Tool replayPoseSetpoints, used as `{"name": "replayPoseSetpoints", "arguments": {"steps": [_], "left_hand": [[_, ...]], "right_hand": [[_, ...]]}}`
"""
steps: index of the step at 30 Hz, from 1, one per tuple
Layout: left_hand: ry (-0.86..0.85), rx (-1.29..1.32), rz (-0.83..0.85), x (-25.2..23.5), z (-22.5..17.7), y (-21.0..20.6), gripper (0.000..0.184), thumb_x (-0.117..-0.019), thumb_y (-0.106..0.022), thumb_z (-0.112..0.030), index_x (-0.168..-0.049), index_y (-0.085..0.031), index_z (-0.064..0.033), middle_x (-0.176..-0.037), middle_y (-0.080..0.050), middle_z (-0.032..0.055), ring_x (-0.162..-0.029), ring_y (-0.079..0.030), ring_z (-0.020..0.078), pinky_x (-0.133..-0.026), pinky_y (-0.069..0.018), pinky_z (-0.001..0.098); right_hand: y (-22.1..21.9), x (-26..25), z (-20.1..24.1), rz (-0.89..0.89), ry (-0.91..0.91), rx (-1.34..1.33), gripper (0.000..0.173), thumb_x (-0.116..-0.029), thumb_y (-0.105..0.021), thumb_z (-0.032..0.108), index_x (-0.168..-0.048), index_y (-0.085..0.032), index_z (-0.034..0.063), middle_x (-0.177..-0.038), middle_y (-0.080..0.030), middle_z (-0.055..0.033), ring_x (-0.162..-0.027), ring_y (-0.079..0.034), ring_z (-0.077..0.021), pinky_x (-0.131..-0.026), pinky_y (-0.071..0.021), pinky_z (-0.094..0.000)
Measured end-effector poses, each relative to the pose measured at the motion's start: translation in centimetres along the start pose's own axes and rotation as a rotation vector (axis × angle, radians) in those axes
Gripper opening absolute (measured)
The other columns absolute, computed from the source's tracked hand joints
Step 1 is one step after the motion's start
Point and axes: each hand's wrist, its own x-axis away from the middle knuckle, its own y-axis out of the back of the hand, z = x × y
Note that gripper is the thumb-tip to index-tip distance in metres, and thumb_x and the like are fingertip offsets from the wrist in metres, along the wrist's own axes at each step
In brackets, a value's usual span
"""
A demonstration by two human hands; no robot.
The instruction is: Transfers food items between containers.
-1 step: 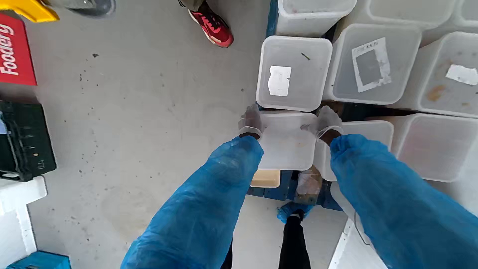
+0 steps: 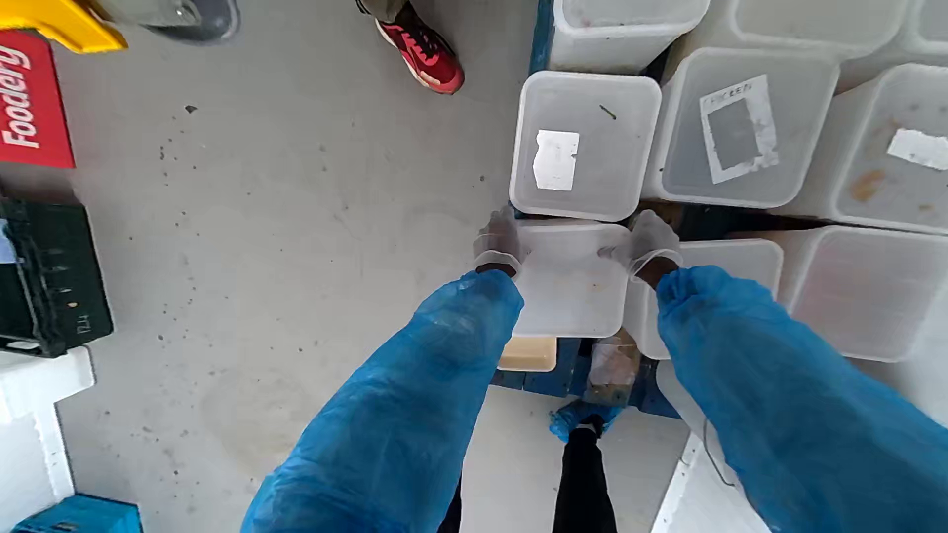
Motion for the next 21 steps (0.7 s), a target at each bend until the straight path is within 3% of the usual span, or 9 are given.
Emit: {"name": "replayPoseSetpoints", "arguments": {"steps": [3,9,21], "left_hand": [[-0.022,-0.007,0.018,-0.1,0.2,0.1,0.074,-0.0826,-0.085,-0.031,-0.143,-0.050,-0.0059,-0.141,-0.057,0.0187,-0.121,-0.064,0.0372,-0.093,-0.0560,0.0577],[-0.069,-0.015,0.013,-0.5,0.4,-0.3,0.072,-0.0811,-0.086,-0.029,-0.141,-0.052,-0.0105,-0.140,-0.058,0.0150,-0.117,-0.065,0.0357,-0.089,-0.0571,0.0580],[-0.040,-0.036,-0.046,0.1,0.3,-1.3,0.075,-0.0826,-0.085,-0.028,-0.145,-0.048,-0.0085,-0.143,-0.056,0.0160,-0.112,-0.068,0.0342,-0.084,-0.0600,0.0533]], "right_hand": [[0.4,-0.1,-0.1,0.028,0.047,0.020,0.077,-0.0707,-0.094,0.038,-0.123,-0.057,-0.0042,-0.114,-0.066,-0.0291,-0.106,-0.066,-0.0468,-0.084,-0.0538,-0.0649],[1.2,-1.1,0.6,0.053,0.189,0.076,0.072,-0.0671,-0.097,0.025,-0.121,-0.057,-0.0028,-0.114,-0.063,-0.0288,-0.107,-0.065,-0.0466,-0.083,-0.0541,-0.0644],[1.4,-1.3,1.3,0.068,0.201,0.253,0.068,-0.0688,-0.096,0.034,-0.116,-0.061,-0.0004,-0.108,-0.067,-0.0276,-0.105,-0.066,-0.0469,-0.082,-0.0537,-0.0645]]}}
